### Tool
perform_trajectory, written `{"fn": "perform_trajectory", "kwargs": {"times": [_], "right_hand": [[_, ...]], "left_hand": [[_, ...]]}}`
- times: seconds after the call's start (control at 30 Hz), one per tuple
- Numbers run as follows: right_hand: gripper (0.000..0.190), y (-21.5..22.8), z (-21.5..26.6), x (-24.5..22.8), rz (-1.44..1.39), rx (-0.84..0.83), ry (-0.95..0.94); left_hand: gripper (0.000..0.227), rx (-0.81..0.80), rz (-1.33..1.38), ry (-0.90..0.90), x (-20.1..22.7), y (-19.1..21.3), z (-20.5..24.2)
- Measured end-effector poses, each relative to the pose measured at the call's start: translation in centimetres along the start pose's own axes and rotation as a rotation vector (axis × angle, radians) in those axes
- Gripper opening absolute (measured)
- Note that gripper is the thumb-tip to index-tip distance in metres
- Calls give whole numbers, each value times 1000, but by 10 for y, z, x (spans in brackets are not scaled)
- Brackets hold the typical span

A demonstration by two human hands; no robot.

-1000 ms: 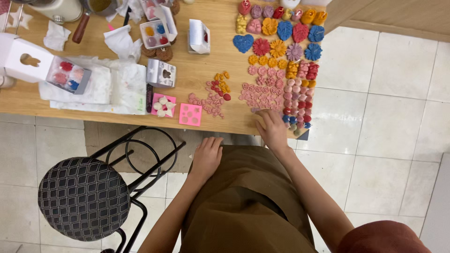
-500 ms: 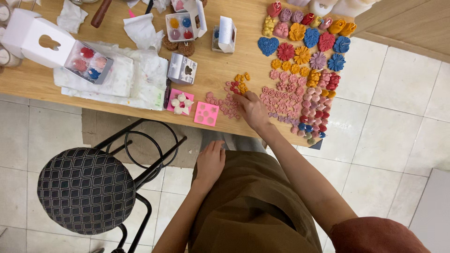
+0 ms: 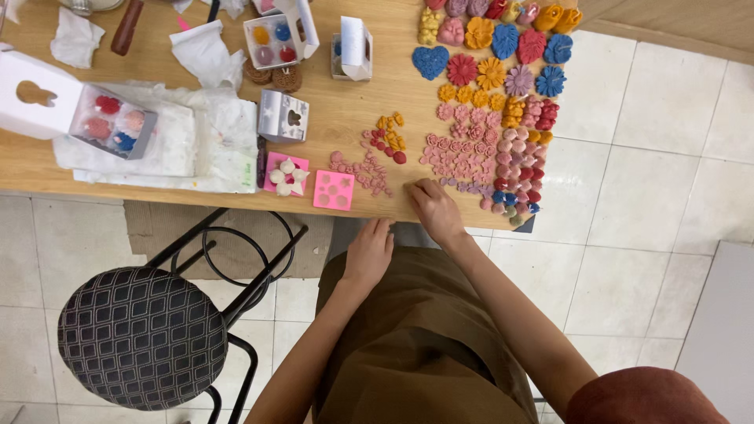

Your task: The person organizes small flower-shaped candles on a wooden table, moving them by hand to form neat rows and clusters alongside various molds and containers.

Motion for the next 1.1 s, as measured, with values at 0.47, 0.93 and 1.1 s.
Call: {"fn": "perform_trajectory", "kwargs": {"times": [0.47, 0.93, 1.1], "right_hand": [[33, 86, 66, 72, 182, 315, -395], [31, 102, 72, 94, 284, 423, -451], [38, 99, 69, 104, 296, 356, -481]], "left_hand": [[42, -79, 152, -88, 40, -132, -84], [13, 52, 268, -44, 51, -130, -100], [19, 11, 212, 14, 58, -136, -107]]}}
Point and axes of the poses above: each hand's wrist, its own z-axis away from the middle knuckle, its own y-axis out of the back of the hand, x = y × z, the point moved 10 cm from there along -z, towards the middle knuckle, and after that the axes turned 9 degrees about -y, right-handed, at the moved point
